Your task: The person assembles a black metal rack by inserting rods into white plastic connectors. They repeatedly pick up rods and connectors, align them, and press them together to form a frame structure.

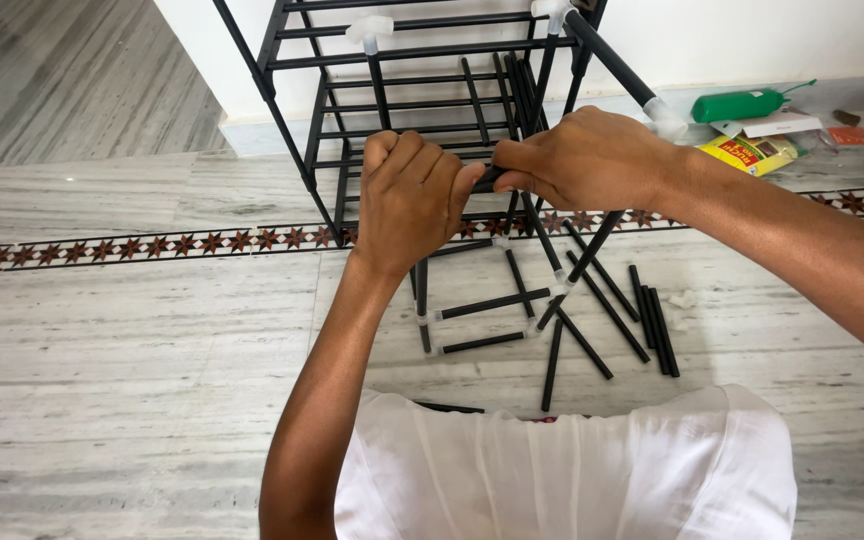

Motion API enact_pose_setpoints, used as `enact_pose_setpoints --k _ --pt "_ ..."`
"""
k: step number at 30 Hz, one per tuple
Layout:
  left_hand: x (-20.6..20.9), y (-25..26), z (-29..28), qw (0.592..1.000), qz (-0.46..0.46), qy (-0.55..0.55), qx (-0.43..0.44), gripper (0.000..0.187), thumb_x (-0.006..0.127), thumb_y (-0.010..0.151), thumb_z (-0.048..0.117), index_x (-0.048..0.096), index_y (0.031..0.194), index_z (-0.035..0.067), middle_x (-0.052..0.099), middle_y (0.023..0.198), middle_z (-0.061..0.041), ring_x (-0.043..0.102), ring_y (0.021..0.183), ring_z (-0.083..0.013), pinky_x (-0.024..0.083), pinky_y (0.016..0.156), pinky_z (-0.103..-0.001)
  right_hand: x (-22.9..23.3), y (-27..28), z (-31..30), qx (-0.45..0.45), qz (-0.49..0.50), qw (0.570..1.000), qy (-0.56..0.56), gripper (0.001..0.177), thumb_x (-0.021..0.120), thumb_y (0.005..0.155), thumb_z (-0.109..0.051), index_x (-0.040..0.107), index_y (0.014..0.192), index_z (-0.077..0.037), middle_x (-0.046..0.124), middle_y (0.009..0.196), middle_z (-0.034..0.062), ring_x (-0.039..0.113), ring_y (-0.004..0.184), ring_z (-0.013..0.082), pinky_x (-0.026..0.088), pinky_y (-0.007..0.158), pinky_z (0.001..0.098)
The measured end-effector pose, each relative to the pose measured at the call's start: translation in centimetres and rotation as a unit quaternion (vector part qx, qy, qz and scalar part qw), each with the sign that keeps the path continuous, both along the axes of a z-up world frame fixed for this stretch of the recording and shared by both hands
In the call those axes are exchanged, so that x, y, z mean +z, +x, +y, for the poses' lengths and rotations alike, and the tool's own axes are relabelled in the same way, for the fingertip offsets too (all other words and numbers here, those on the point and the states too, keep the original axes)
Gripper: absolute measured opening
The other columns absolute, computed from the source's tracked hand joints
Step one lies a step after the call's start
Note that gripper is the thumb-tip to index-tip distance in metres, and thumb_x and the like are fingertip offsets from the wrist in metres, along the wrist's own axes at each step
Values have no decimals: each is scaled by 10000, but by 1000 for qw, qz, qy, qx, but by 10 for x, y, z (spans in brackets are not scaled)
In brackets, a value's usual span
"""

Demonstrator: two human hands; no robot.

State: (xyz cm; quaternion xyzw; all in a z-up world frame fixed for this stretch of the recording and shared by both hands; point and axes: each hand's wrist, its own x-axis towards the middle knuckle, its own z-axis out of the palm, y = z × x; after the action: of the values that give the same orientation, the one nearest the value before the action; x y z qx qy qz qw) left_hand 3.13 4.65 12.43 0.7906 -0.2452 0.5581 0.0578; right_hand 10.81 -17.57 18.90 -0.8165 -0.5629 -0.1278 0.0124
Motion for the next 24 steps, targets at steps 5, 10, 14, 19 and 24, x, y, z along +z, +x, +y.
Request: enact_pose_setpoints --k 5,10,14,19,24 --pt "0 -5 3 999 -9 31 3 342 679 1073 276 638 772 119 564 721 -13 535 762 -190 386 823 -367 9 -2 3 -6 56 997 -48 324 472 1049 -413 546 976 -105 535 474 109 586 447 317 451 458 453" --pt "7 -9 0 999 -8 33 -5 331 675 1067 268 643 776 114 572 724 -15 535 755 -197 390 816 -368 19 -4 7 -22 119 990 -72 314 436 1054 -402 549 979 -119 514 464 118 584 416 306 448 451 469" --pt "4 -1 7 999 32 14 4 328 659 1078 237 655 781 98 604 734 -17 547 766 -193 391 810 -356 9 1 7 -27 38 998 -36 344 484 1035 -433 557 1005 -97 529 487 92 587 442 326 455 444 463" --pt "-7 14 11 996 83 -19 -2 332 669 1066 161 678 744 81 613 658 -23 520 678 -184 377 760 -372 -29 19 6 -9 -151 989 3 440 547 1026 -490 569 885 -73 571 623 22 594 434 254 460 367 386" --pt "19 -2 56 902 320 -279 79 456 380 1136 315 550 740 165 497 610 -10 471 529 -150 392 596 -342 -28 18 -27 -7 -277 961 -3 436 568 1076 -456 624 852 -86 548 566 -4 531 369 135 397 308 299"
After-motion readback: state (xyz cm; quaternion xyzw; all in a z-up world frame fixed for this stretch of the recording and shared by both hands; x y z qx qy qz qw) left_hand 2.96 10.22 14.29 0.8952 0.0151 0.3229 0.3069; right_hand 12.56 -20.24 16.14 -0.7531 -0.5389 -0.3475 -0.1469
